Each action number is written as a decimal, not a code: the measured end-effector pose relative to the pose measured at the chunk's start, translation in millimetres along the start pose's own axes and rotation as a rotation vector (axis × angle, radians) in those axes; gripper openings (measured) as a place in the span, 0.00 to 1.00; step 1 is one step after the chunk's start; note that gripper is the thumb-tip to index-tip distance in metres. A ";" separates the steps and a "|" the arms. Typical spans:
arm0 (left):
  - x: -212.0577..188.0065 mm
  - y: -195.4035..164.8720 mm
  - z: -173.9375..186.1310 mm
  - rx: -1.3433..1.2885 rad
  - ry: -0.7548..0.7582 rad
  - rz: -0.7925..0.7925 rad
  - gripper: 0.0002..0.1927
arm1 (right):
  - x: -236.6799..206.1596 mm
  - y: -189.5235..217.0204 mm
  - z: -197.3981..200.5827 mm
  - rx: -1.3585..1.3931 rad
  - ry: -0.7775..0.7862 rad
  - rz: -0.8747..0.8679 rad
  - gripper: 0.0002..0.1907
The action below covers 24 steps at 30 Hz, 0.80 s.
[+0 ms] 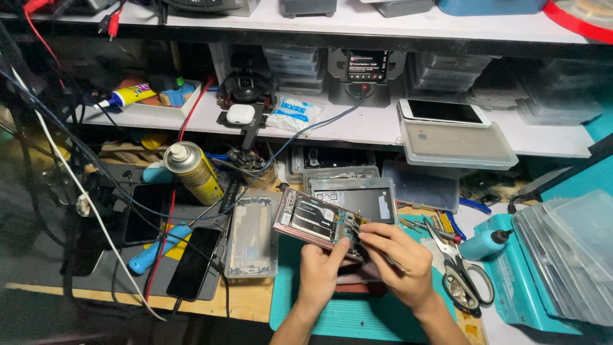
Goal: The person disassembles a smartphone at a repair workbench. They hold the opened phone in one hand and use a small screwdriver-like tool to pry and unscrew internal components, lifting out the battery and other parts and setting removed pieces on the mat.
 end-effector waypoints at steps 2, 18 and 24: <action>0.5 0.9 -0.6 0.020 -0.006 -0.014 0.11 | -0.3 -0.6 -2.3 -0.012 0.011 0.019 0.13; -2.1 -1.2 0.1 0.169 -0.115 -0.024 0.17 | -3.0 0.0 -14.7 -0.169 0.075 0.159 0.15; -3.8 -2.5 5.6 0.360 -0.210 -0.069 0.19 | -7.2 5.3 -19.8 -0.208 0.159 0.239 0.24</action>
Point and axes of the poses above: each hand's wrist, its own x-axis towards the middle knuckle, its own z-axis out of the back of the hand, y = z × x, the point moved 4 cm from there along x, towards the middle knuckle, and after that the axes turned 7 degrees about x, right-handed, at the moved point
